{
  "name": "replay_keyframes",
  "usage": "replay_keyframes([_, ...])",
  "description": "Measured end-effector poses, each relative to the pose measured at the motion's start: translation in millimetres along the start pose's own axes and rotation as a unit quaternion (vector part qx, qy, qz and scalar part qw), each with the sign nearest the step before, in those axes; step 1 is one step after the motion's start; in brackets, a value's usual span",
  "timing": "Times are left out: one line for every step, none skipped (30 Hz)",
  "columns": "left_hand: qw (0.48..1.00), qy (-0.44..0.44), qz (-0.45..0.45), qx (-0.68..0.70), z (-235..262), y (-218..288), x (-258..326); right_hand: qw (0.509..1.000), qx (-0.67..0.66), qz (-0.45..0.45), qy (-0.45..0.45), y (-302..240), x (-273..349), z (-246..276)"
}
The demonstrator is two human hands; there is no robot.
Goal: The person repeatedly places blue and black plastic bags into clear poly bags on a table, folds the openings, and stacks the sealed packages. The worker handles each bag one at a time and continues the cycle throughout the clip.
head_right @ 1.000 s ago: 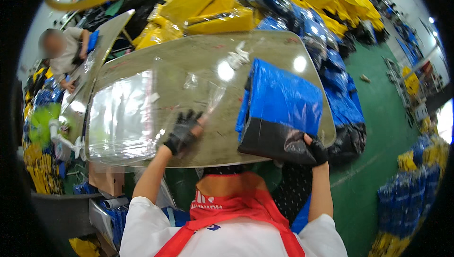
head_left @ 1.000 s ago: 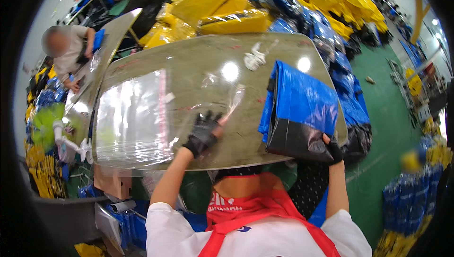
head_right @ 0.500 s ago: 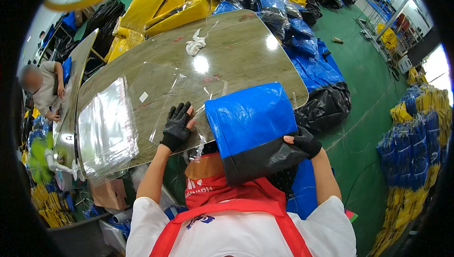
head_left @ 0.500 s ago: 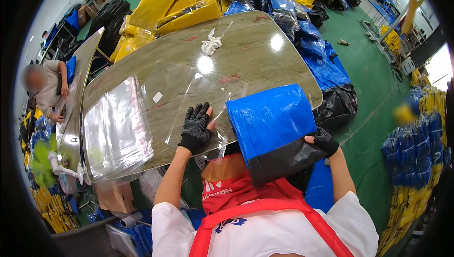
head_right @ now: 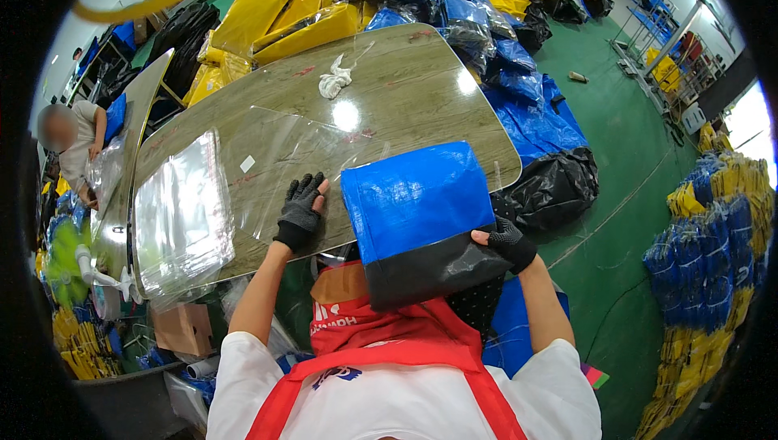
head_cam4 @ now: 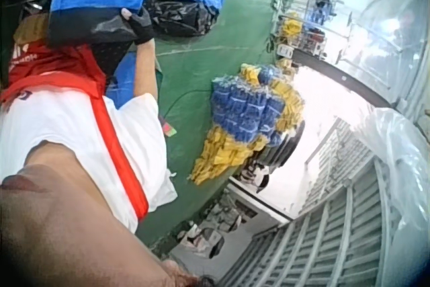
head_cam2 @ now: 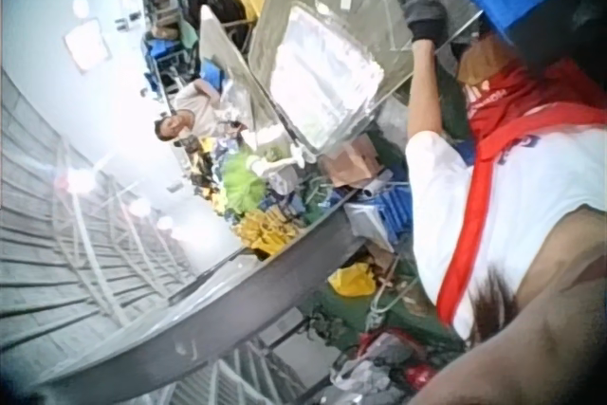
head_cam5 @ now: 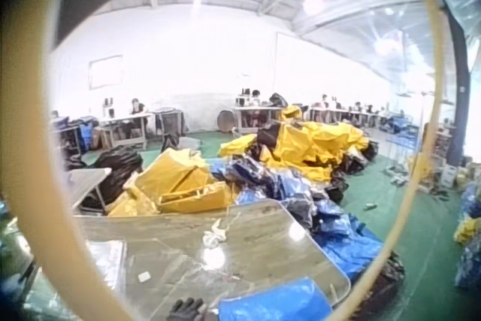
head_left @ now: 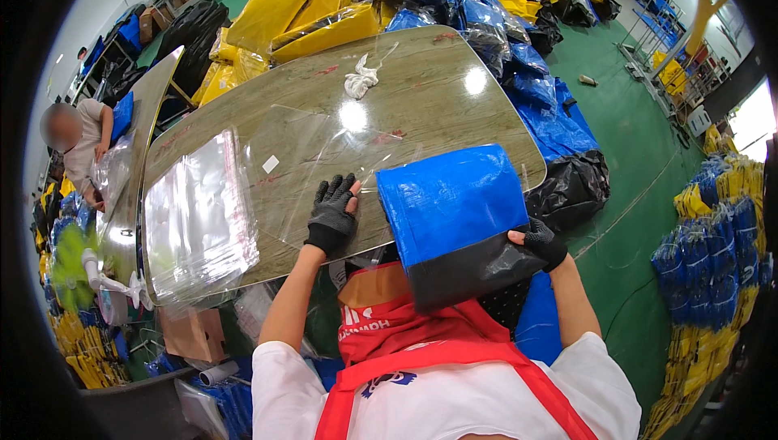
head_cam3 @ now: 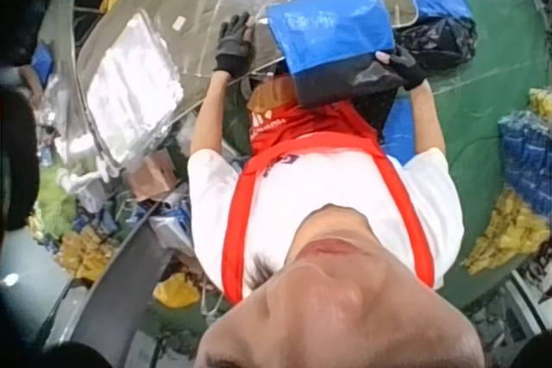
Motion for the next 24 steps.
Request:
replay_keyframes([0.99, -0.029, 0.048, 0.132, 5.3, -7.1, -2.1, 1.0, 0.001, 0.0, -0.001, 0.6, 0.3, -3.4])
replay_keyframes([0.959, -0.058, 0.096, 0.26, 12.4, -16.3, -3.5, 1.0, 0.003, 0.0, -0.002, 0.6, -0.2, -8.9])
replay_keyframes([0.909, -0.086, 0.142, 0.382, 22.2, -19.0, -4.5, 1.0, 0.003, -0.001, -0.005, 2.7, -1.4, -14.2])
replay_keyframes([0.905, -0.069, 0.085, 0.411, 39.5, -9.2, -10.6, 1.0, -0.019, -0.025, 0.002, 12.7, -2.8, -13.9])
replay_keyframes([0.91, -0.097, 0.068, 0.398, 57.5, 4.0, -11.9, 0.999, -0.021, -0.014, -0.029, 17.7, -4.7, -24.6])
replay_keyframes([0.915, -0.123, 0.053, 0.381, 76.4, 18.4, -11.2, 0.999, 0.009, 0.003, -0.042, 22.0, -5.7, -46.1])
replay_keyframes([0.918, -0.149, 0.039, 0.365, 85.0, 24.8, -9.1, 0.998, 0.04, 0.02, -0.054, 27.6, -5.6, -70.0])
replay_keyframes([0.973, -0.103, -0.091, 0.185, 90.5, 26.7, -5.1, 0.99, 0.092, 0.074, -0.082, 39.3, -4.7, -90.2])
replay_keyframes([0.979, -0.106, -0.1, 0.14, 87.8, 29.8, -2.6, 0.976, 0.144, 0.127, -0.099, 48.2, -4.1, -99.2])
replay_keyframes([0.985, -0.109, -0.102, 0.09, 91.8, 34.1, 6.6, 0.962, 0.186, 0.158, -0.122, 42.0, -21.6, -89.2])
replay_keyframes([0.988, -0.112, -0.103, 0.039, 94.1, 37.1, 14.2, 0.945, 0.227, 0.189, -0.141, 35.1, -37.0, -77.2])
replay_keyframes([0.988, -0.109, -0.1, 0.047, 97.8, 39.2, 20.5, 0.925, 0.265, 0.253, -0.095, 28.7, -68.2, -60.5])
replay_keyframes([0.988, -0.111, -0.095, 0.046, 102.0, 41.7, 24.2, 0.955, 0.193, 0.216, -0.058, 4.3, -89.4, -65.3])
replay_keyframes([0.988, -0.114, -0.096, 0.048, 106.0, 48.1, 25.2, 0.977, 0.12, 0.177, -0.015, -22.1, -111.0, -71.6])
replay_keyframes([0.986, -0.115, -0.112, 0.051, 108.2, 58.2, 19.1, 0.973, 0.136, 0.185, -0.035, -28.1, -153.0, -68.3])
replay_keyframes([0.988, -0.092, -0.123, 0.034, 104.1, 57.7, 18.7, 0.981, 0.129, 0.111, -0.098, -31.9, -174.2, -85.8])
replay_keyframes([0.988, -0.101, -0.112, 0.026, 110.5, 59.0, 21.3, 0.984, 0.11, -0.056, -0.125, -36.6, -187.3, -115.4])
replay_keyframes([0.988, -0.108, -0.108, 0.025, 113.6, 61.5, 22.1, 0.944, 0.276, -0.034, -0.178, -37.7, -195.3, -130.0])
replay_keyframes([0.987, -0.116, -0.105, 0.024, 116.1, 64.5, 22.7, 0.874, 0.432, -0.011, -0.224, -38.4, -198.5, -139.2])
replay_keyframes([0.992, -0.096, -0.085, -0.007, 118.4, 66.7, 23.3, 0.899, 0.371, 0.048, -0.229, -41.5, -189.0, -137.1])
replay_keyframes([0.994, -0.081, -0.076, -0.022, 115.8, 62.9, 25.1, 0.923, 0.315, 0.072, -0.208, -43.5, -186.8, -123.1])
replay_keyframes([0.995, -0.067, -0.061, -0.04, 112.7, 55.7, 30.7, 0.933, 0.286, 0.081, -0.201, -37.7, -189.8, -108.3])
replay_keyframes([0.996, -0.052, -0.047, -0.058, 110.8, 50.6, 35.3, 0.943, 0.257, 0.09, -0.193, -31.0, -193.0, -92.2])
replay_keyframes([0.995, -0.05, -0.028, -0.08, 108.5, 51.0, 41.7, 0.956, 0.204, 0.085, -0.195, -21.5, -186.6, -79.6])
Point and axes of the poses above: each hand's wrist, its own x-axis away from the middle knuckle, its own z-axis out of the back of the hand, y = z × x, the point moved 3 cm from there along -x, towards the middle knuckle, and after that the axes turned 4 degrees about -x, right-handed, at the moved point
